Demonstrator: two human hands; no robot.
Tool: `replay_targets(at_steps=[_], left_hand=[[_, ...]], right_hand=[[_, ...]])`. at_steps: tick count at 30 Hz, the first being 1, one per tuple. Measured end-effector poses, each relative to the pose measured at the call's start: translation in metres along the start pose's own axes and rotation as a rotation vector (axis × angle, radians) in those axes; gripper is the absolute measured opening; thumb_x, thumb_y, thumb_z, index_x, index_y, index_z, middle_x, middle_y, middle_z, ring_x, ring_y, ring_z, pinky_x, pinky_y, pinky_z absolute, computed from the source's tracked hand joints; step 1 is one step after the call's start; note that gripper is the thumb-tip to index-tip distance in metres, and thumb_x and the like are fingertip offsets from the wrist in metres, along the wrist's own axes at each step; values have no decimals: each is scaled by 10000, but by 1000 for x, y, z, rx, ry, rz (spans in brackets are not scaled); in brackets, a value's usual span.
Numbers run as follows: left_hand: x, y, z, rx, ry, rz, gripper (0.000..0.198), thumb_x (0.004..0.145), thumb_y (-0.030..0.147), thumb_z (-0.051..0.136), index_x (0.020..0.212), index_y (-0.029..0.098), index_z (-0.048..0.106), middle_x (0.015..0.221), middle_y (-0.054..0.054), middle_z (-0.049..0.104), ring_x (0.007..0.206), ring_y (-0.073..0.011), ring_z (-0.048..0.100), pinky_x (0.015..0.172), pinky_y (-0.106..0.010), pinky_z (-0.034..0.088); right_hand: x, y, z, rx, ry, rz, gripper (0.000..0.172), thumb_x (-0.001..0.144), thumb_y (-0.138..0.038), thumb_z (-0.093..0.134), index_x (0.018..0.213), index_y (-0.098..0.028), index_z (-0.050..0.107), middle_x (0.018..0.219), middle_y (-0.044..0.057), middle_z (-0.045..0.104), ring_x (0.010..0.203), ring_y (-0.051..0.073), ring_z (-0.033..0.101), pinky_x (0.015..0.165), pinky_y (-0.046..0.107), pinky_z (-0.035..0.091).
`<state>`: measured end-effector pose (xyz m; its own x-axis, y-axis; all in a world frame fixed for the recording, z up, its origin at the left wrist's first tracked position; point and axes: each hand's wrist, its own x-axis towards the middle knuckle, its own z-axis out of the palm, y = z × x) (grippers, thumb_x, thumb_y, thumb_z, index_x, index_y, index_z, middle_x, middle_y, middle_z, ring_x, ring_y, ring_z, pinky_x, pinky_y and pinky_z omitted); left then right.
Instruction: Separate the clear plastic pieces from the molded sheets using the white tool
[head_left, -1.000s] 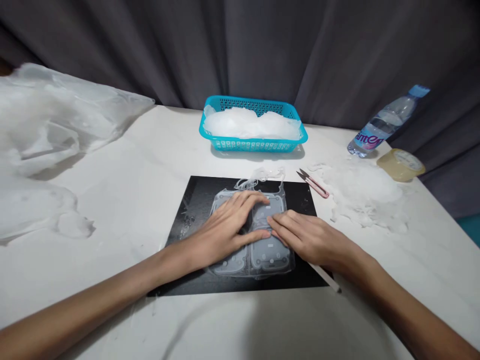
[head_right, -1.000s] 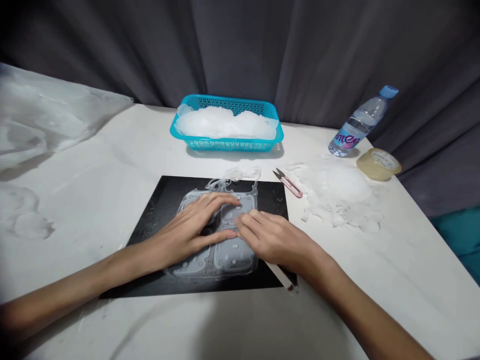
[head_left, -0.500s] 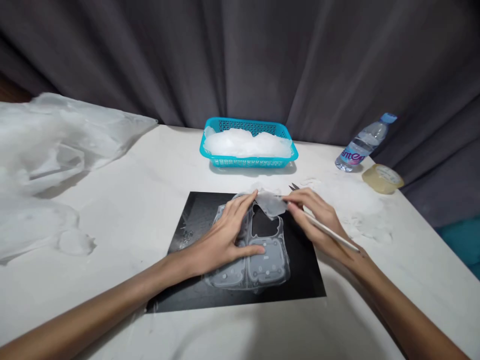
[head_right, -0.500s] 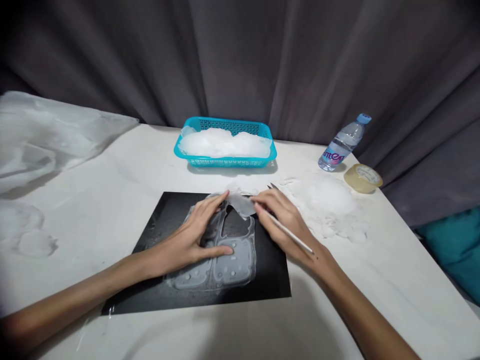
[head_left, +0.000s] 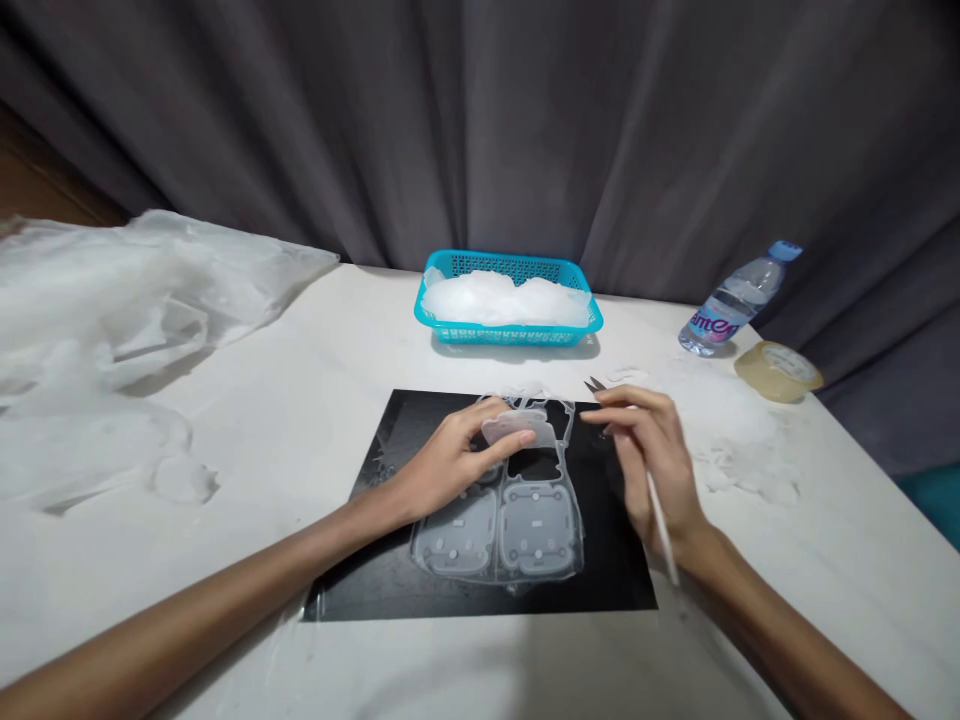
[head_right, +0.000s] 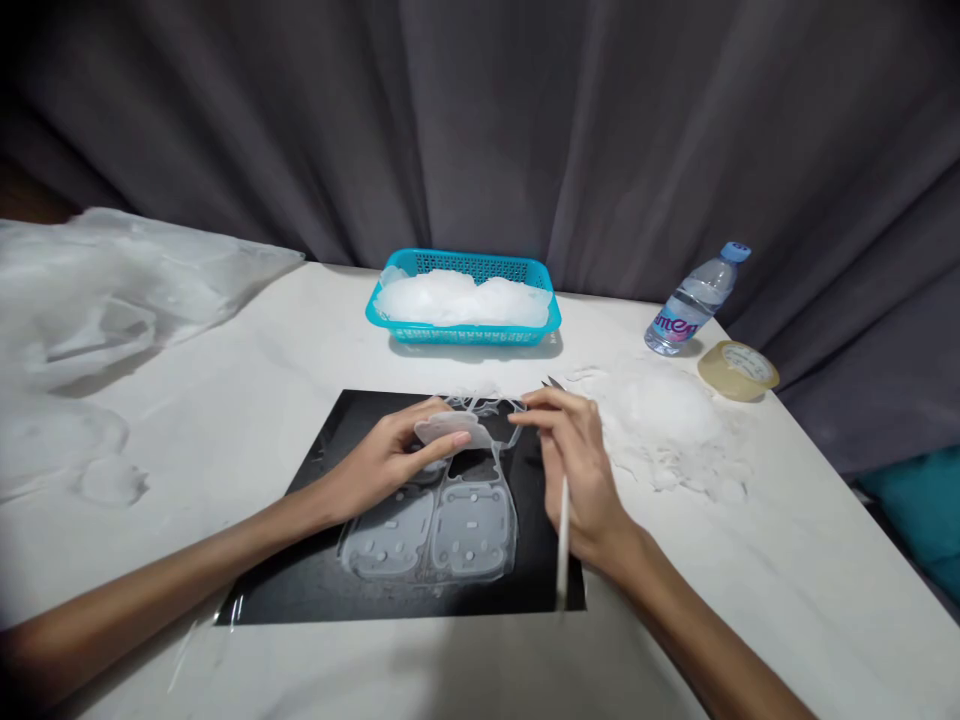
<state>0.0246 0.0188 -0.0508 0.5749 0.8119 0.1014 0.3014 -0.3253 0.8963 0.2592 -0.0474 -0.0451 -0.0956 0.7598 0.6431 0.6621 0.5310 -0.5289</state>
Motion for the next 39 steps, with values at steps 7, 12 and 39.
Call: replay_targets(at_steps=[7,12,39], left_hand=[[1,1,3,-144,-57,-129,374,967,504,629,821,159,637,775,17,537,667,-134,514,599,-233,414],[1,2,1,-189,-31,-179,347,937,497,654,917,151,679,844,-10,625,754,-165,586,650,-239,475],[14,-5,2,-439,329,-359,346,848,482,740,783,163,623,678,-13,672,557,-140,589,542,-239,457]], right_hand=[[-14,-6,25,-50,-209,-4,286,1005,-238,613,1282,-194,556,1156,120,653,1065,281,589,908,442,536],[-13,3,25,59,-236,-20,190,1046,-156,521,1190,-235,617,1078,63,715,940,229,615,843,397,528],[-11,6,24,-132,-208,-159,119,983,-98,506,990,-204,560,920,76,664,852,220,599,721,358,513]])
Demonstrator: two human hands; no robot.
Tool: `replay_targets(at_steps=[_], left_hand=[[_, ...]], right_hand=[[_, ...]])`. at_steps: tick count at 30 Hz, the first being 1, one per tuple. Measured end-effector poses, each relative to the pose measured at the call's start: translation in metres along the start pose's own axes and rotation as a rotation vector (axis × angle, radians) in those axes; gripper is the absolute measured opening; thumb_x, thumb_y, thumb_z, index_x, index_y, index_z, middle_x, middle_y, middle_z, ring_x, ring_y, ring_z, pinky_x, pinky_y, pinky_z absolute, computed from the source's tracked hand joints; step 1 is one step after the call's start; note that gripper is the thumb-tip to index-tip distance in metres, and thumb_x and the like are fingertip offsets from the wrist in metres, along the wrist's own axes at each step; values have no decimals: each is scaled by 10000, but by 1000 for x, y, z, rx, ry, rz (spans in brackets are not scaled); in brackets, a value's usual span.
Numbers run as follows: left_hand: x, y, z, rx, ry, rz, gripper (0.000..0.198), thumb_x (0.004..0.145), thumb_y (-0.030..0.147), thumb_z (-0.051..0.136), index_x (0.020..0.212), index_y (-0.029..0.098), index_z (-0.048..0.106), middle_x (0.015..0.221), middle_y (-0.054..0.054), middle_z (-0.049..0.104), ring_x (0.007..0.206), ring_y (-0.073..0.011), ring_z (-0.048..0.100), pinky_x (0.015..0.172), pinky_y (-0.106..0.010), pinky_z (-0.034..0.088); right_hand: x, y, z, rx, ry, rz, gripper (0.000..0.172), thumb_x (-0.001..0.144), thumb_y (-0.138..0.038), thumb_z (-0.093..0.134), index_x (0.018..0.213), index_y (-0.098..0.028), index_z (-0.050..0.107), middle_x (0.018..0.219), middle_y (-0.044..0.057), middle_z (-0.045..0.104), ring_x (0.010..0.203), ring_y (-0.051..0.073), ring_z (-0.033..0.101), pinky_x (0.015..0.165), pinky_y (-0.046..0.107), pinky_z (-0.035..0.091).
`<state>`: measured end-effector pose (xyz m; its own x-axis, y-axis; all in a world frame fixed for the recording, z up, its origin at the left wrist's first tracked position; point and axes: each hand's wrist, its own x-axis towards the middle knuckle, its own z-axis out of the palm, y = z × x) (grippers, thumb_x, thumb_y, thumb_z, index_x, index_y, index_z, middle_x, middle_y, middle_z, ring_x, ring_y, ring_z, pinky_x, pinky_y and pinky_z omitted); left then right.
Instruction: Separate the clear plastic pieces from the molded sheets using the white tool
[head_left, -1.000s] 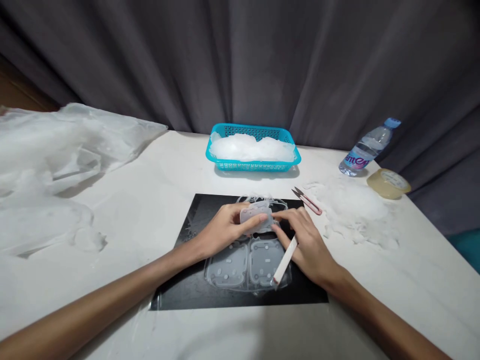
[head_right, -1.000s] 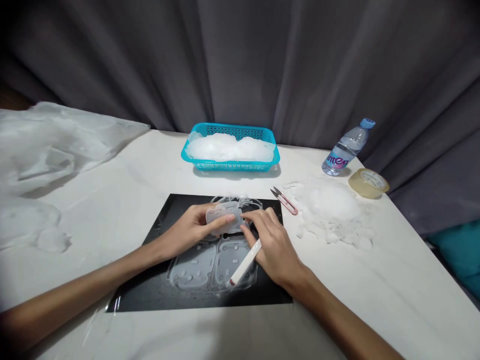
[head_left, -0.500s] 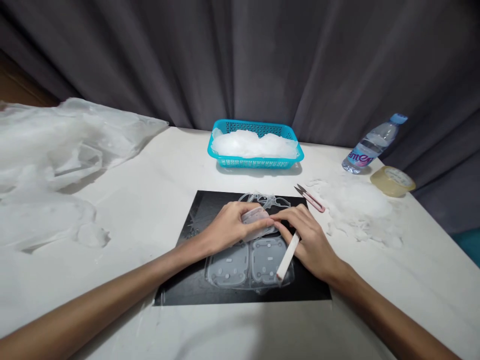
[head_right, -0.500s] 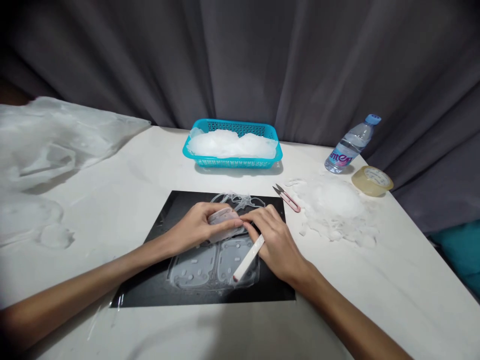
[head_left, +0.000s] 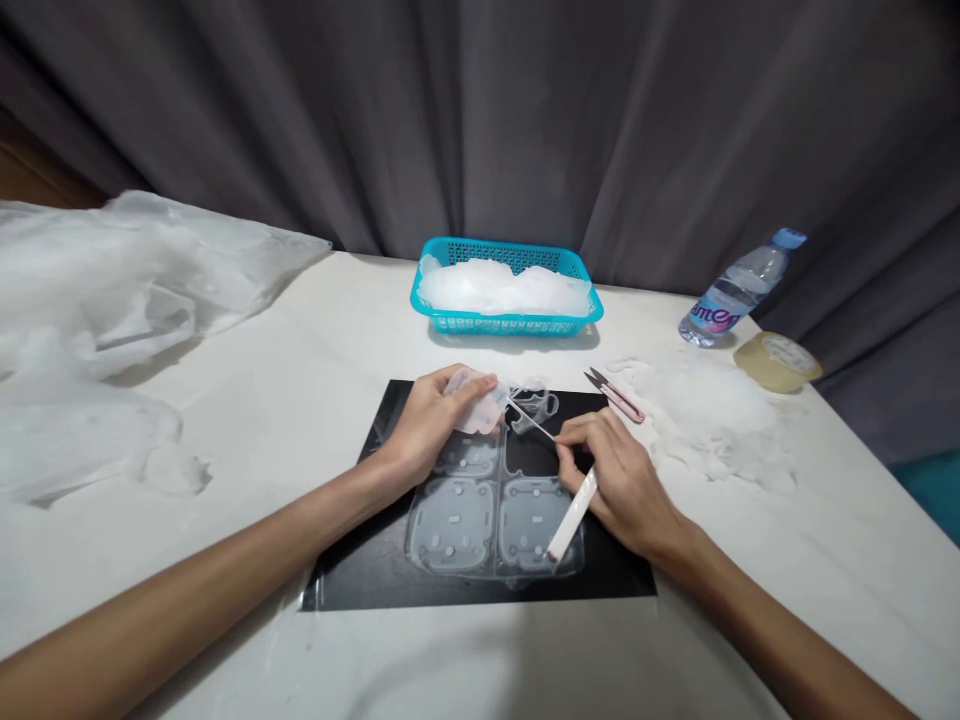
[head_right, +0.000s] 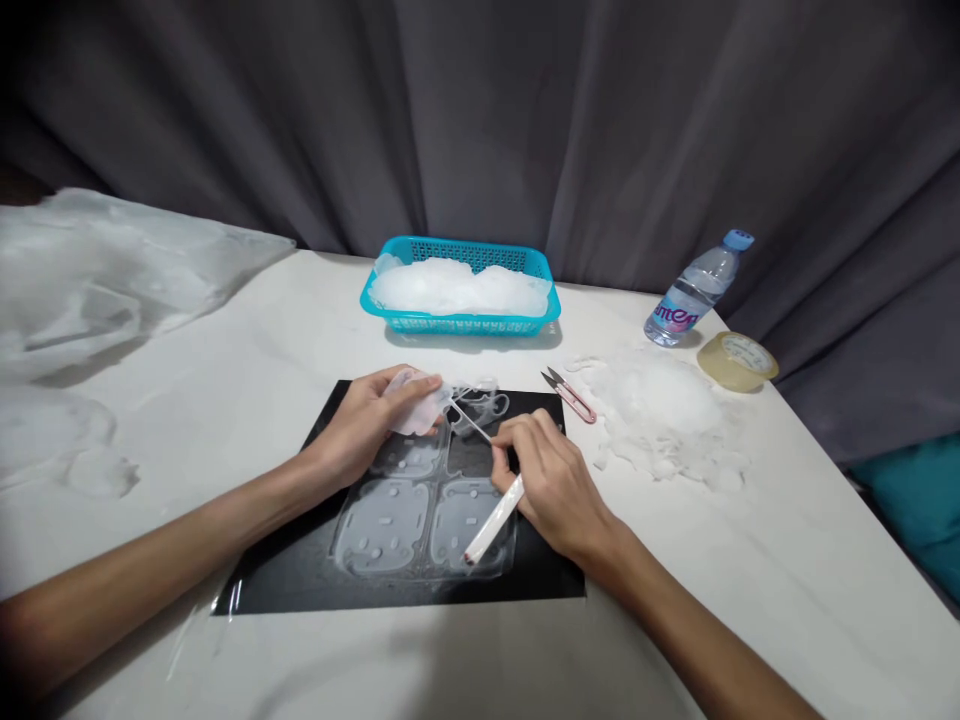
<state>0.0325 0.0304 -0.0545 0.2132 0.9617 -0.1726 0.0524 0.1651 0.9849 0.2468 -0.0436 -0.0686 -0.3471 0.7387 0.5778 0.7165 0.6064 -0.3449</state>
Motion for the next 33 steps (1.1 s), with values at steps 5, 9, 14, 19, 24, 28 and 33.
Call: replay_targets(at_steps=[5,9,14,19,24,28,33], left_hand=[[-1,-1,-4,55,-143,76,353,869,508,734,887,169,639,750,3,653,640,-140,596,586,-227,477],[-5,2,-7,227,-230,235,303,963,472,642,898,176,625,819,16,593,688,-115,520,617,-206,428],[-5,4,-10,155,-292,152,289,940,452,674,936,195,542,748,39,559,606,-101,458,546,-202,373],[-2,1,-13,70,-411,136,336,811,360,825,923,183,562,806,41,551,713,-112,514,637,-211,421],[0,-3,-14,77,-426,181,307,823,354,823,929,166,606,833,28,583,736,-112,525,658,-214,411],[-1,-3,-12,93,-374,206,283,833,346,812,918,162,614,816,28,583,719,-112,516,640,-216,398],[-1,-1,-13,88,-391,180,271,864,359,781,935,164,607,809,26,596,726,-125,540,660,-233,413]], right_hand=[[-3,6,4,157,-3,215,82,987,-154,514,949,-226,519,888,38,607,818,194,573,707,332,496],[-5,6,8,228,-26,350,108,1011,-255,553,1112,-216,545,930,34,601,829,184,565,761,331,502],[-5,-1,5,235,71,338,267,987,-289,609,1238,-235,537,1069,67,599,875,202,548,835,370,517],[3,-3,5,413,-129,298,524,1003,-311,604,1495,-276,429,1320,100,572,1029,220,557,990,411,503],[11,1,9,573,-181,395,337,965,-350,675,1288,-270,624,1025,32,586,891,188,559,888,353,502],[13,4,12,549,-251,418,176,958,-350,685,1101,-249,681,874,-1,530,826,180,523,802,317,448],[15,2,12,529,-247,384,68,987,-301,641,996,-236,658,852,-8,522,812,178,490,775,309,398]])
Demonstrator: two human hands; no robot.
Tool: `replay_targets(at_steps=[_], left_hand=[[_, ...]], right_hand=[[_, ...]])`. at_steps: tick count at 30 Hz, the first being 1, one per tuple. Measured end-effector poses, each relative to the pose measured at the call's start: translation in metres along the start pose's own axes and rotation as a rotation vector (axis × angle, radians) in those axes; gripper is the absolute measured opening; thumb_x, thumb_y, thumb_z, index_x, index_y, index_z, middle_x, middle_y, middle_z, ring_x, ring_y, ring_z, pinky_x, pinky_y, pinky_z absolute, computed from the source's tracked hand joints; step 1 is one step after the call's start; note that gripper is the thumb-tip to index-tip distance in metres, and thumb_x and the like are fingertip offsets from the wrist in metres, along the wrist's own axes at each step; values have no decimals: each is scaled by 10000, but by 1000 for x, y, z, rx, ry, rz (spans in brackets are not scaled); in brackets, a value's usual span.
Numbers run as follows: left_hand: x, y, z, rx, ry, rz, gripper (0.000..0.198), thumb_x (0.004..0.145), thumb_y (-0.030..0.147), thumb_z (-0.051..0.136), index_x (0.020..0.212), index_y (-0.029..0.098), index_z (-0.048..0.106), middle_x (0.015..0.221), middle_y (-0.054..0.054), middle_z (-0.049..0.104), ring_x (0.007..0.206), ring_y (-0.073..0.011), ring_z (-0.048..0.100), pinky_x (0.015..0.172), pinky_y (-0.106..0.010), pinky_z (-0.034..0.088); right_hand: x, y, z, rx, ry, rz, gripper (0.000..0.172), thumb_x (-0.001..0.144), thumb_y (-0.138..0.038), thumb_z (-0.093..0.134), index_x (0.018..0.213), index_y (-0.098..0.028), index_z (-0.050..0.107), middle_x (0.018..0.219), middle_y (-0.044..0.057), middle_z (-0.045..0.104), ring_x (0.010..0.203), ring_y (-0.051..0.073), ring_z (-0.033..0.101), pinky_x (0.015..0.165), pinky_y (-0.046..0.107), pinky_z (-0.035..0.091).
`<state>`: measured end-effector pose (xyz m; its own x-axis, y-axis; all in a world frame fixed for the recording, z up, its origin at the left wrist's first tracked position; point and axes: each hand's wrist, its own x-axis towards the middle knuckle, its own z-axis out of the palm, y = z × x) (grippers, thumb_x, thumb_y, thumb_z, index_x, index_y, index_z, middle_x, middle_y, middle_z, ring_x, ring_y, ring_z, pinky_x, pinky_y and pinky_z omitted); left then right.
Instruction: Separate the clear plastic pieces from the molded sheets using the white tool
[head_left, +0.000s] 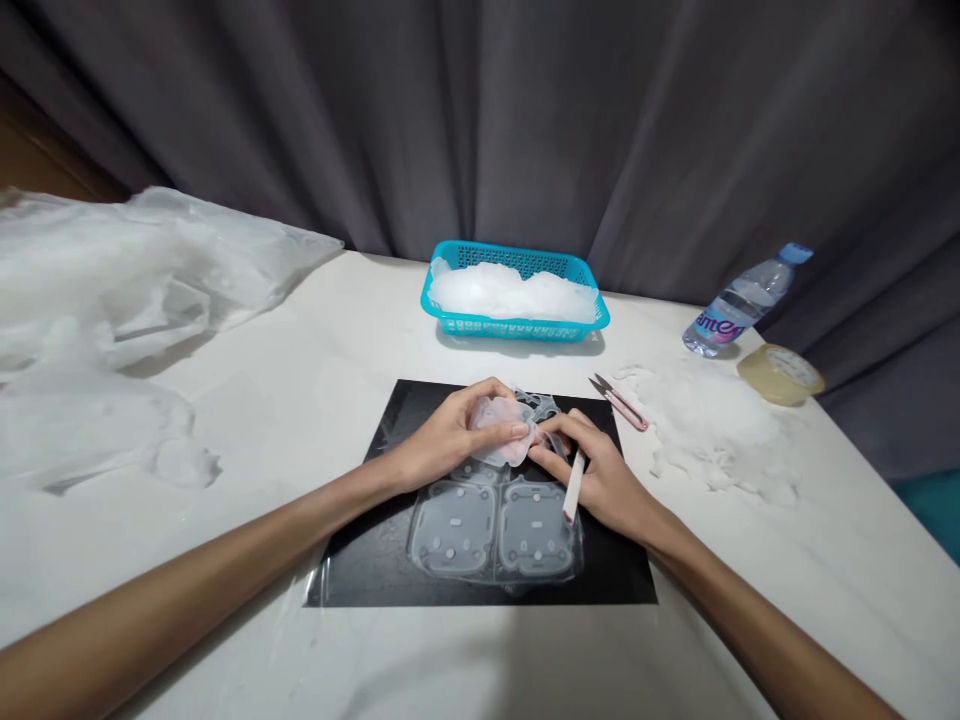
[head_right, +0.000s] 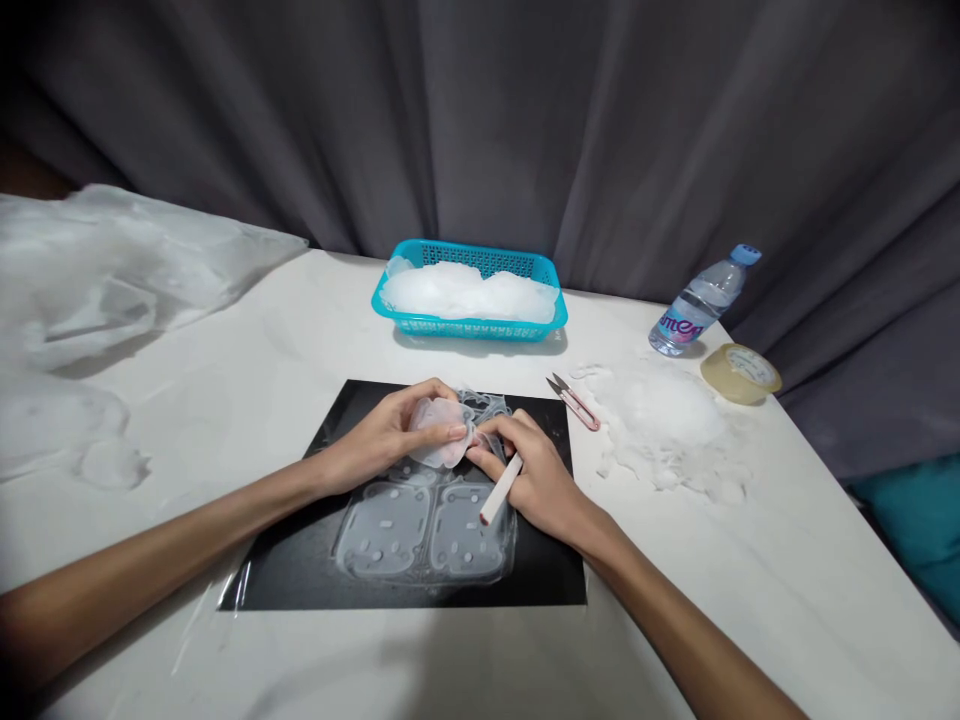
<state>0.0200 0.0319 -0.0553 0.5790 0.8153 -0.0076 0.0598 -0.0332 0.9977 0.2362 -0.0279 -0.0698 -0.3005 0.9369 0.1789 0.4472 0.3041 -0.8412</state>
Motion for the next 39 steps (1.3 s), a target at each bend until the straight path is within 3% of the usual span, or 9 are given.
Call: replay_targets(at_steps=[4,11,20,23,28,36,39], left_hand=[[0,0,-1,-26,-45,-9,250,884,351,760,967,166,615,845,20,614,763,-132,557,691,-243,421],[0,2,-1,40,-6,19,239,872,339,776,925,160,626,851,30,554,769,-122,499,692,-239,394],[-2,-1,-2,85,13,90,304,799,314,846,946,170,622,878,32,555,765,-121,508,702,-237,401],[-2,-1,-5,149,-67,111,292,817,313,833,970,173,627,911,18,569,808,-134,527,726,-243,410],[-4,-3,-6,102,-167,16,336,845,368,805,1013,182,582,908,2,603,793,-146,543,686,-247,421],[-5,12,-11,268,-499,-158,435,686,390,917,926,187,617,801,38,553,731,-135,499,604,-214,381],[-7,14,-10,267,-456,-152,396,717,395,890,919,188,620,760,47,511,693,-123,469,571,-203,361]], right_hand=[[0,-3,1,4,13,-26,55,984,-275,651,1024,-238,642,880,-11,573,821,178,465,780,310,379],[2,1,4,-2,18,-5,47,988,-293,658,980,-250,676,850,-13,530,835,179,504,781,312,400],[-2,0,7,-134,61,-119,49,977,-204,617,998,-248,616,925,11,576,907,202,507,821,337,426],[-3,-3,7,-208,63,-158,71,964,-169,599,959,-240,591,907,15,604,896,215,489,816,354,418],[-4,-6,7,-318,47,-186,101,961,-142,553,926,-236,555,932,21,650,899,233,460,826,386,402],[6,13,2,-264,293,-59,157,815,-88,510,830,-239,470,878,25,577,866,233,494,782,371,398],[7,16,-1,-181,297,-26,86,858,-157,526,899,-232,513,921,30,588,864,220,518,799,361,416]])
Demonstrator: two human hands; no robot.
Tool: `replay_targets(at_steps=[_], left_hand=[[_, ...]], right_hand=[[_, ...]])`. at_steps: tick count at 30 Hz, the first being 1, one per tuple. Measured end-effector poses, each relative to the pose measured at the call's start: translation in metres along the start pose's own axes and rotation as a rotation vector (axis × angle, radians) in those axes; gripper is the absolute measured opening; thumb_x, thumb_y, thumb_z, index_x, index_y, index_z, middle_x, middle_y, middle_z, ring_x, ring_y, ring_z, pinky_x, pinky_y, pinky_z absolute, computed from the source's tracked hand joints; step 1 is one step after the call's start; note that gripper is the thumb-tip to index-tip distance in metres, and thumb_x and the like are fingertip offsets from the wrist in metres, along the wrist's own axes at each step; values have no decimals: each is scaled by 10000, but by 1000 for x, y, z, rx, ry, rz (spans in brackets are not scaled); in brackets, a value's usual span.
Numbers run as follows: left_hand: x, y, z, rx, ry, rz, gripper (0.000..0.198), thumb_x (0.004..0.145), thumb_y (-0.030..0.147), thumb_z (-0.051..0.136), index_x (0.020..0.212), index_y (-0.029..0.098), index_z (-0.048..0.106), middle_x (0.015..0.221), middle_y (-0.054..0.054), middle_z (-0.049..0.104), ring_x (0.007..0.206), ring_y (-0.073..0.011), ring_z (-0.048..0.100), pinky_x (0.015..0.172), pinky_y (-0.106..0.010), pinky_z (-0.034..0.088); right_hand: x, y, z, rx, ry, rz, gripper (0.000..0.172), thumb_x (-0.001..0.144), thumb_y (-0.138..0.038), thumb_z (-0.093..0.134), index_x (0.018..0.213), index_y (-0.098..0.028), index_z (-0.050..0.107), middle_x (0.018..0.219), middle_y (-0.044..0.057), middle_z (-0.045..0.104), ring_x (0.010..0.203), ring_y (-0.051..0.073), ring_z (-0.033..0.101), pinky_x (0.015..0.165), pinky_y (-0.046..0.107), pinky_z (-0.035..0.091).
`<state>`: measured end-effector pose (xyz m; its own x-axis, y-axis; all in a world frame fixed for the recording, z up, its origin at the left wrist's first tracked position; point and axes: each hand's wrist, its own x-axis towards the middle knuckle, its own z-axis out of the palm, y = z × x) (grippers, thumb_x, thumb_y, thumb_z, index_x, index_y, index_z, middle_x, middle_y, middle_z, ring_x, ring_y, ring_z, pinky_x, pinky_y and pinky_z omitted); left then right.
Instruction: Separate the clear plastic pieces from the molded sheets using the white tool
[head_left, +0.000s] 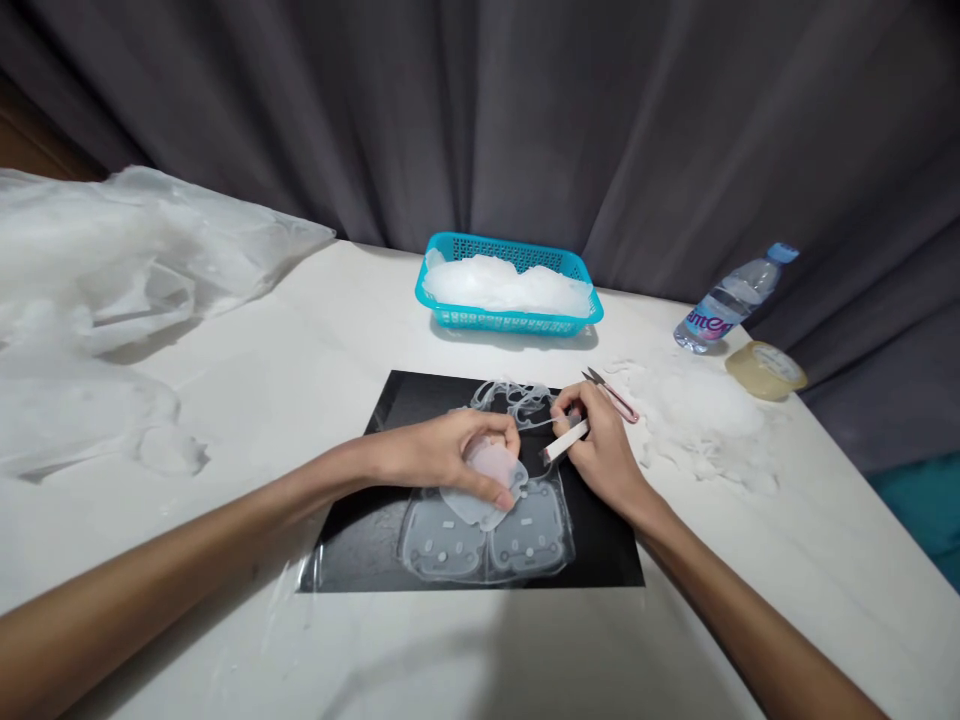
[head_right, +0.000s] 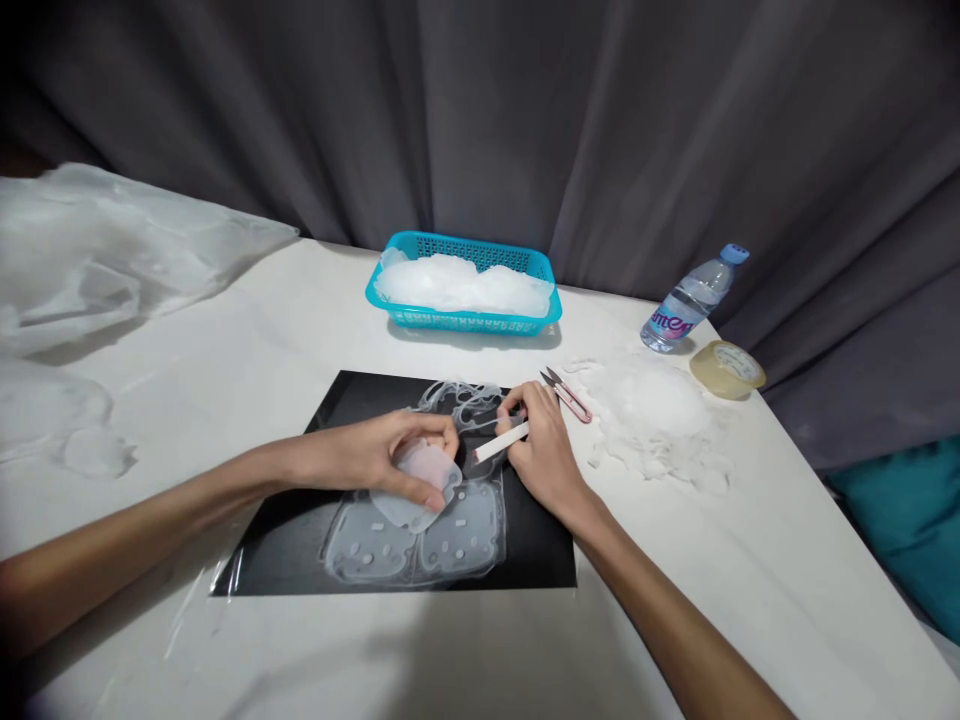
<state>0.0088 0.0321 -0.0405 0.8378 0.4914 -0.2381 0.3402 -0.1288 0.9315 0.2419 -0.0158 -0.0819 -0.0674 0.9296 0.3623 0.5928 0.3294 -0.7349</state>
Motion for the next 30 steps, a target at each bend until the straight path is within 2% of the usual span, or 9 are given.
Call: replay_targets(at_steps=[3,7,10,13,15,20,24,30], left_hand=[[0,-1,2,-72,32,-1,317,794,381,826,948,181,634,750,39,522,671,-120,480,552,-195,367],[0,-2,2,-102,21,28,289,834,400,792,983,170,702,744,21,558,638,-113,490,522,-188,365],[-1,-2,2,-116,14,30,285,875,424,755,981,163,715,770,-1,615,635,-114,521,524,-191,385],[-2,-1,2,-143,21,33,272,910,425,719,968,159,714,844,-27,674,698,-132,579,587,-209,439],[-2,-1,2,-154,35,43,260,918,419,712,974,165,718,864,-27,682,725,-138,591,613,-217,447],[-2,-2,3,-163,76,90,225,920,383,715,970,164,725,810,-10,663,678,-118,556,580,-204,416],[-2,-3,4,-159,135,101,219,919,365,714,962,151,722,832,-24,677,680,-119,545,576,-204,403],[-1,-4,5,-166,163,105,206,925,363,710,935,157,707,819,-7,652,697,-121,542,601,-208,404]], right_hand=[[-3,-2,-3,3,10,27,230,840,-169,554,1064,-222,551,1017,53,590,903,227,519,853,384,427],[-11,-11,-10,-16,18,-74,522,682,-90,523,1182,-237,561,1134,77,560,1030,268,517,909,431,430],[-17,-15,-18,7,-55,-138,570,691,-123,538,1246,-252,559,1203,91,524,1146,303,497,968,477,422],[-21,-17,-24,68,-209,-148,519,780,-172,564,1292,-259,546,1251,98,508,1198,305,486,976,475,434],[-22,-19,-25,93,-260,-140,453,836,-192,575,1283,-260,553,1252,95,513,1180,292,498,961,459,445],[-27,-30,-20,-7,-235,-176,171,924,-271,663,1093,-264,640,1096,63,602,1080,271,514,971,460,423],[-31,-36,-15,-48,-230,-199,101,938,-287,691,1029,-261,658,1028,55,640,1000,254,516,908,434,440],[-31,-36,-13,-25,-172,-196,18,978,-250,637,979,-258,653,959,44,654,954,239,539,859,427,438]])
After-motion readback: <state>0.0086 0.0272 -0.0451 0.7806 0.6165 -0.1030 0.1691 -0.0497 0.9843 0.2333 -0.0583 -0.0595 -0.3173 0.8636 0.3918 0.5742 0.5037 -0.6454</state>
